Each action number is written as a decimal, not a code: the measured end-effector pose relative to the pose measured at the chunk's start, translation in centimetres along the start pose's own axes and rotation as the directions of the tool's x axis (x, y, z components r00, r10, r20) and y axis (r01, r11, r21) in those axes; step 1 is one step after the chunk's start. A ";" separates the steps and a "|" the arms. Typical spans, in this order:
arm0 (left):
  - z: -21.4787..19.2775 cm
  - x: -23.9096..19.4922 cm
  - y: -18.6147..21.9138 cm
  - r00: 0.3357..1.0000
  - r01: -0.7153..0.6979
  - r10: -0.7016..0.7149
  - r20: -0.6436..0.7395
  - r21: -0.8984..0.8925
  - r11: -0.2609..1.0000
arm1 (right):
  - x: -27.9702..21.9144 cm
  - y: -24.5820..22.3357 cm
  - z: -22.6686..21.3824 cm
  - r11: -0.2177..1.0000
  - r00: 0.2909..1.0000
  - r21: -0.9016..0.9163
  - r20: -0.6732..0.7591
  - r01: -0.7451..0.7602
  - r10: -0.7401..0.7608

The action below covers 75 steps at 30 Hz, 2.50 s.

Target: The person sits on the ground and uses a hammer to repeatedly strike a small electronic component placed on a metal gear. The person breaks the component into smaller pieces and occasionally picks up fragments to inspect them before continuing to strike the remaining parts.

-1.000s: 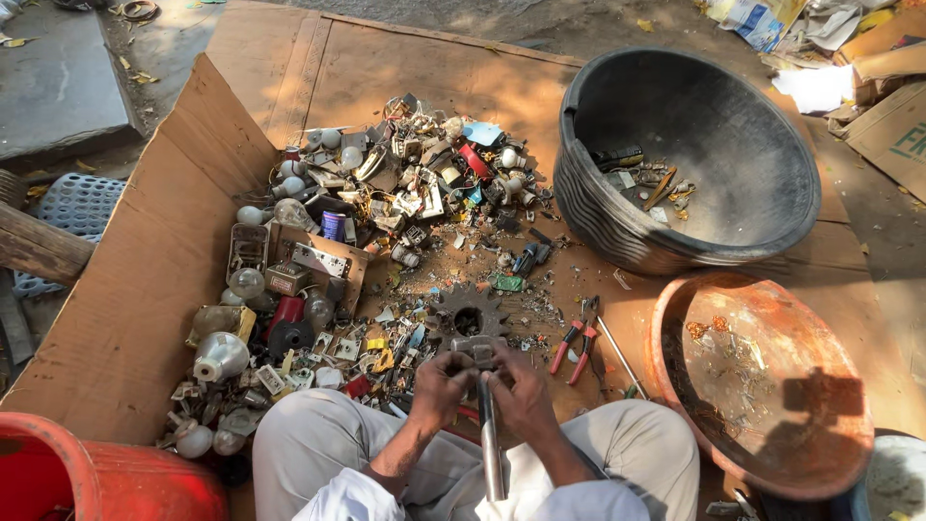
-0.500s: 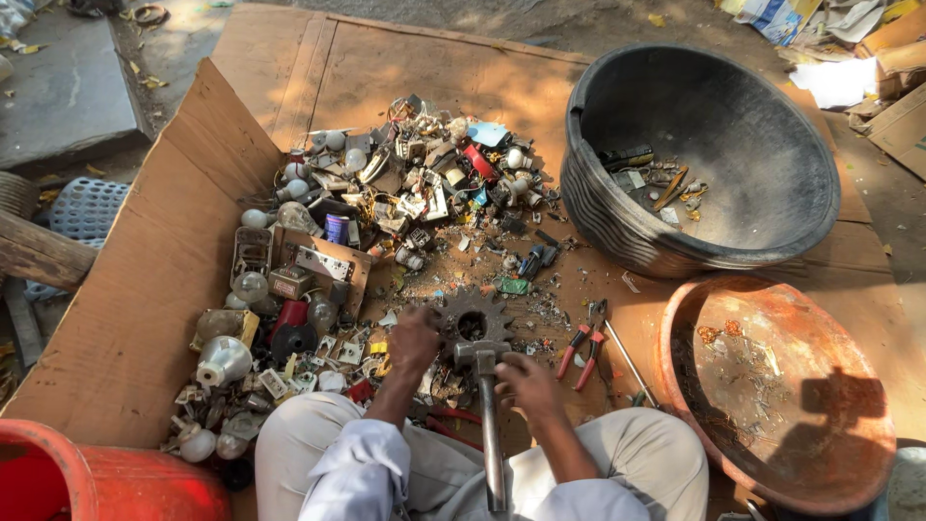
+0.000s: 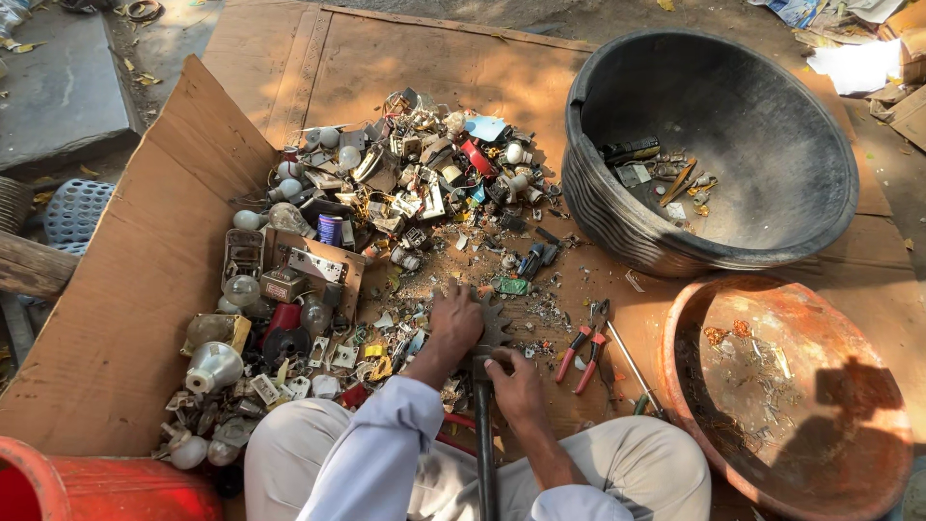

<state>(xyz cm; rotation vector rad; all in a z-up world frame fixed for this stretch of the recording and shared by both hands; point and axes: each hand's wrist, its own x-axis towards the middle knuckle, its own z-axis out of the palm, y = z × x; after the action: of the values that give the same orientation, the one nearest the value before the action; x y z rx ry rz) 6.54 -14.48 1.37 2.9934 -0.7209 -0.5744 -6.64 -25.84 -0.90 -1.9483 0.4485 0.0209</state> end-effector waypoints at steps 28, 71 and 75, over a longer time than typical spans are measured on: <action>8.2 -7.4 -4.1 0.875 0.001 -0.343 -0.342 -0.707 0.707 | -4.1 0.6 1.1 0.608 0.729 0.406 0.438 -0.682 0.526; 7.8 -5.9 -6.4 0.829 0.066 -0.531 0.176 -0.973 -0.219 | -2.6 -3.2 0.6 0.990 0.993 -0.084 0.002 0.116 -0.116; 7.1 -5.9 -8.4 0.837 -0.150 -0.450 0.313 -0.659 -0.737 | -2.4 -2.6 0.6 0.997 0.999 -0.065 -0.004 0.046 -0.046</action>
<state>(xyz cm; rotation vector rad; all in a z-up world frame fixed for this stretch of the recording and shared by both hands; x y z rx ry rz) 2.87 -3.80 -3.99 0.8136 0.6602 -0.2290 -7.94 -23.67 1.65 -2.0225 0.4113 0.0006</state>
